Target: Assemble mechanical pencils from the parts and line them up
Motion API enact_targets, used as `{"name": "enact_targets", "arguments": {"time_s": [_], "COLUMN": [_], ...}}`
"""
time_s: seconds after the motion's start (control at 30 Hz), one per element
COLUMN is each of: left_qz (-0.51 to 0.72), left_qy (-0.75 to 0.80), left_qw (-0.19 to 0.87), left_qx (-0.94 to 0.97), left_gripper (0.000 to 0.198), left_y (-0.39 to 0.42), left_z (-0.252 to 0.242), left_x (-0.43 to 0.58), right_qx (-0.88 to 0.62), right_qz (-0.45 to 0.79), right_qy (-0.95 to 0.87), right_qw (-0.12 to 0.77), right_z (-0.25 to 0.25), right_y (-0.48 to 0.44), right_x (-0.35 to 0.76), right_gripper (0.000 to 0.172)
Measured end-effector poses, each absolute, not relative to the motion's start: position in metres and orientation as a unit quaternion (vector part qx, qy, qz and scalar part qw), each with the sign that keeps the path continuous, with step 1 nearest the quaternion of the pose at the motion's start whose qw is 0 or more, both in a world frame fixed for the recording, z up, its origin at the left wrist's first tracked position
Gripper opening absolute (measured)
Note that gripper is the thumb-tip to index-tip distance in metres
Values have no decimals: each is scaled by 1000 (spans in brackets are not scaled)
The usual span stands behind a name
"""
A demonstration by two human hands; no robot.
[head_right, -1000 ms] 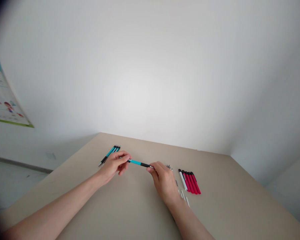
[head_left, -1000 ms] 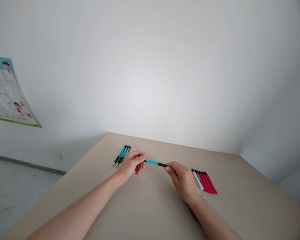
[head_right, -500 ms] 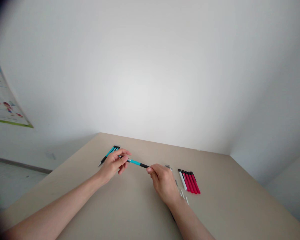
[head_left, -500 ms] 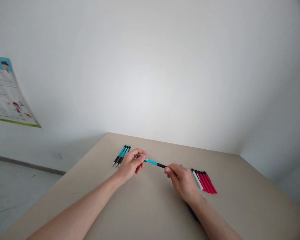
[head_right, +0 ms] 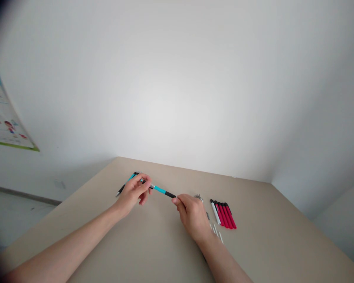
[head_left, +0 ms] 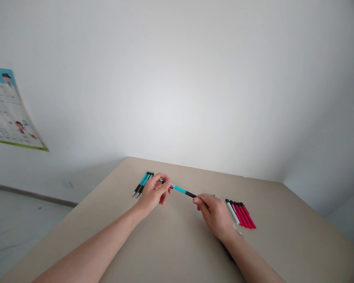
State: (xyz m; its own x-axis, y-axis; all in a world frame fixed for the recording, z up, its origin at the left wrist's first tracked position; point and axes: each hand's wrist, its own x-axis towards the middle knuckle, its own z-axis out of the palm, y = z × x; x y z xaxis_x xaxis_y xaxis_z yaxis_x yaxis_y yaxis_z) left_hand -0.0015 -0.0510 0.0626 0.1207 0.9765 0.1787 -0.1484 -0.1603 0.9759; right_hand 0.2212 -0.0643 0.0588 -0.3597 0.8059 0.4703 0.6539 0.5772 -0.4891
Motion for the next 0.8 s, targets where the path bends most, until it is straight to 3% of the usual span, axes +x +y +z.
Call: {"name": "enact_targets", "arguments": {"time_s": [0.3,0.8], "left_qz": [517,531], "left_qy": [411,361], "left_qw": [549,514], "left_qx": [512,569], "left_gripper": [30,30], "left_y": [-47,-51], "left_z": [60,61], "left_x": [0,-3], "right_qx": [-448,-434], "right_qz": [80,142], "right_qy": [-832,-833], "right_qw": [317,311], "right_z": [59,65], "right_y": [-62,-68], "right_x": [222,222], "right_gripper": [29,44]}}
